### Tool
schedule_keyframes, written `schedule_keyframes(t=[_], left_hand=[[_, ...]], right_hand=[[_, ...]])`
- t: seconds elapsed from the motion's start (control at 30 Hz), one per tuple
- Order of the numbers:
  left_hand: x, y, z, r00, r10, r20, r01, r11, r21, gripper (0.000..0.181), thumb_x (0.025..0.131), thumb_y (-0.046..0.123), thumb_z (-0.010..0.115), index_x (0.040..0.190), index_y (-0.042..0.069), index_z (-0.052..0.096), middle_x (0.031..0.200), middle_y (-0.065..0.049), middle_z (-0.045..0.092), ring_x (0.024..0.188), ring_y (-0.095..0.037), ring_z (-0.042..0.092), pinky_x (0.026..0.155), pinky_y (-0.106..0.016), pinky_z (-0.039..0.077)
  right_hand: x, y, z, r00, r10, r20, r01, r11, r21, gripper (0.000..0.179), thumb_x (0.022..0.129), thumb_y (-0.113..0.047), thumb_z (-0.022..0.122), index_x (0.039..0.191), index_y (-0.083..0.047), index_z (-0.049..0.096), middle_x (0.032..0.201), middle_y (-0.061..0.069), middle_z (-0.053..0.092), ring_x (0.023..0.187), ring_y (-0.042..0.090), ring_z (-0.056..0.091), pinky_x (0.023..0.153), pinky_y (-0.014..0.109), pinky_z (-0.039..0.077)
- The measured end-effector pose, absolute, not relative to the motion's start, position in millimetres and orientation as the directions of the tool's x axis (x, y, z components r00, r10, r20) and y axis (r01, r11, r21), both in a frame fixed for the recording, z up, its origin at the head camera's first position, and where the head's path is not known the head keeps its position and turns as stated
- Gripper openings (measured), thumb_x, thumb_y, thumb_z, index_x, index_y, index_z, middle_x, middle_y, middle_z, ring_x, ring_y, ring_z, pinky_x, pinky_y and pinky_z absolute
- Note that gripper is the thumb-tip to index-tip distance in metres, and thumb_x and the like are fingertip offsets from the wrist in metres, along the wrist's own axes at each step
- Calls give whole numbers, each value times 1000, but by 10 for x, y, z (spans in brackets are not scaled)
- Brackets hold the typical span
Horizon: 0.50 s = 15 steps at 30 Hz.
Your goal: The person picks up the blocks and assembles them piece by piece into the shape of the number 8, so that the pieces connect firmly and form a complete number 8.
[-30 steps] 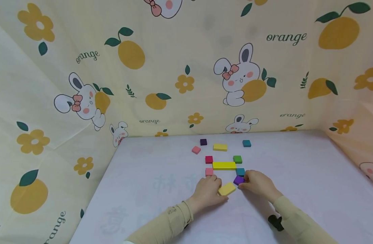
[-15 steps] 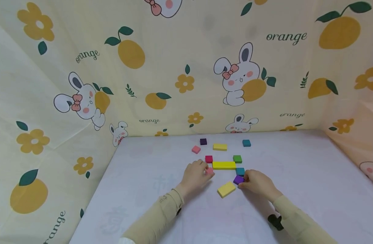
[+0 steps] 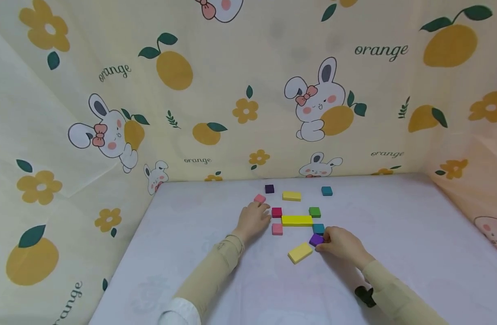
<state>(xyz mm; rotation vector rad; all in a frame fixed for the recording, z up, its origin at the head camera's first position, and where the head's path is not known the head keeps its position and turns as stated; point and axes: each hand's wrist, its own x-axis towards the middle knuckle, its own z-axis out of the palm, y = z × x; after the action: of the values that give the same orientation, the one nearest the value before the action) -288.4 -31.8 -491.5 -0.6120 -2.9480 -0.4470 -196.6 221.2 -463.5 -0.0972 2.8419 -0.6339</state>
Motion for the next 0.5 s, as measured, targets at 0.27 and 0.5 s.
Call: schedule_keyframes(t=[0.27, 0.5], left_hand=[[-3049, -319, -4897, -929, 304, 211, 345, 919, 192, 34, 91, 31, 55, 121, 15, 58, 114, -5, 59, 105, -22, 55, 87, -39, 46], [-3134, -419, -4970, -929, 303, 215, 329, 939, 99, 35, 93, 27, 52, 126, 19, 56, 104, -8, 57, 100, -23, 51, 83, -38, 43]], right_hand=[[-1974, 2218, -4647, -972, -109, -208, -9, 904, -428, 30, 77, -29, 74, 86, -4, 60, 74, 2, 58, 68, 15, 48, 62, 29, 43], [-1984, 2216, -4635, -969, -98, -226, 5, 909, -417, 31, 77, -30, 74, 86, -5, 60, 74, 2, 57, 68, 16, 48, 62, 29, 42]])
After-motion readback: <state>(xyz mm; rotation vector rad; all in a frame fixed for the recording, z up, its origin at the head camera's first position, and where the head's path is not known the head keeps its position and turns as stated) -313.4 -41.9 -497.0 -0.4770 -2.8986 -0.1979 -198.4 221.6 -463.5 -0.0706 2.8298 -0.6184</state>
